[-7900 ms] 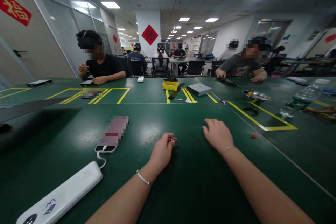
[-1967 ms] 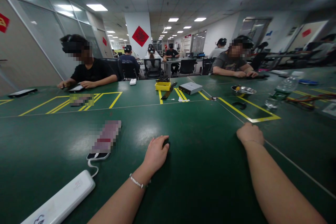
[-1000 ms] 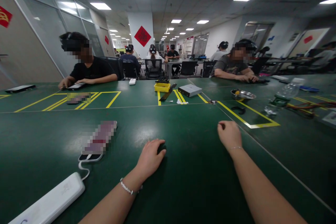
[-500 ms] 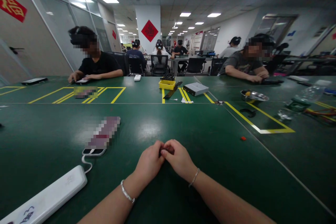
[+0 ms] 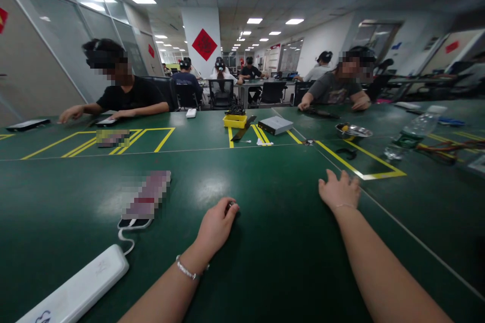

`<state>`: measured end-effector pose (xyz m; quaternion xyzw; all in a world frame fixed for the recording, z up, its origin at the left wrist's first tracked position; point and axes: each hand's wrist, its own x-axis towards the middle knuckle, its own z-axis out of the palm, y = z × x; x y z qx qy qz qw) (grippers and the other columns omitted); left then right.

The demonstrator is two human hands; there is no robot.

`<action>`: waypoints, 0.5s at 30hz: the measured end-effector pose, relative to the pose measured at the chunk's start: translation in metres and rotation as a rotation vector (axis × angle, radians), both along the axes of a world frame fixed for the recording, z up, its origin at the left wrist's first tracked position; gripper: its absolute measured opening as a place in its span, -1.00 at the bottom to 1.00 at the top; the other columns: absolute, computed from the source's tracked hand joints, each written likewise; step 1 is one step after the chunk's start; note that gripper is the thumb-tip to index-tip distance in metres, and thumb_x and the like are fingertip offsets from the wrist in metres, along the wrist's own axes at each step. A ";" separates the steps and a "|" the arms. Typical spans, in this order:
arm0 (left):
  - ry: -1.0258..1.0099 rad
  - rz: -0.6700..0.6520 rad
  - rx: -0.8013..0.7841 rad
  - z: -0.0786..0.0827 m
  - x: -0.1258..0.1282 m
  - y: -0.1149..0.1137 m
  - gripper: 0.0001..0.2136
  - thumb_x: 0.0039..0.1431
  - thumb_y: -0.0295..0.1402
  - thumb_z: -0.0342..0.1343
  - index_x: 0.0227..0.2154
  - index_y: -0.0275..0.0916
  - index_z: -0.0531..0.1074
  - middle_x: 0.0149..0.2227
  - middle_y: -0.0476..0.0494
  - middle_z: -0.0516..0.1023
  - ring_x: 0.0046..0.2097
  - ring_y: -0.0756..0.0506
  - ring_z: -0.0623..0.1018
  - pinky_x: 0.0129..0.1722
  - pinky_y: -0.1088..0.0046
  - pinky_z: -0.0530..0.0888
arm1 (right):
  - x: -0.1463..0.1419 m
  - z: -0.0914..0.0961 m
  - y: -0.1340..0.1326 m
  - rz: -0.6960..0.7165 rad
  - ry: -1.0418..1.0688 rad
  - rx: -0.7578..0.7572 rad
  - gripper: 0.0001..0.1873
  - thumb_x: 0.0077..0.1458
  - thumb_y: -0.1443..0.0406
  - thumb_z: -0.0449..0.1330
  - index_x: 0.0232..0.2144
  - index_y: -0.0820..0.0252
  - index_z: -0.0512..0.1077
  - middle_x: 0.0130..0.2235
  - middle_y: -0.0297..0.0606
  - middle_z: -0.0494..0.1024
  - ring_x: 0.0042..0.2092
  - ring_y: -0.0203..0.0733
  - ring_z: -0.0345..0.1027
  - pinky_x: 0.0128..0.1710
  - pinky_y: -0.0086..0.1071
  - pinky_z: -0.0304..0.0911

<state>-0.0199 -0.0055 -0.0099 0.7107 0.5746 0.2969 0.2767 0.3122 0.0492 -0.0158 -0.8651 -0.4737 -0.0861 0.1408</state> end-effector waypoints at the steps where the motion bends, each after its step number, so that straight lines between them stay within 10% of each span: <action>1: -0.004 -0.003 -0.004 0.000 0.000 0.000 -0.72 0.13 -0.19 -0.18 -0.21 -0.19 0.31 -0.29 -0.10 0.51 -0.25 -0.08 0.48 -0.30 0.43 0.34 | 0.008 -0.002 -0.001 -0.021 0.029 -0.023 -0.47 0.03 0.12 -0.11 0.06 0.16 0.14 0.12 0.00 0.01 0.14 0.18 -0.23 -0.02 0.03 -0.13; 15: -0.075 -0.039 0.021 -0.005 0.003 0.005 -0.77 0.07 -0.30 -0.08 -0.20 -0.14 0.34 -0.26 -0.03 0.51 -0.23 -0.05 0.48 -0.24 0.45 0.35 | -0.012 0.011 -0.005 0.166 0.303 -0.014 -0.67 -0.06 0.49 -0.08 -0.28 0.40 0.41 -0.15 0.09 0.29 -0.04 0.02 0.13 -0.10 -0.13 0.04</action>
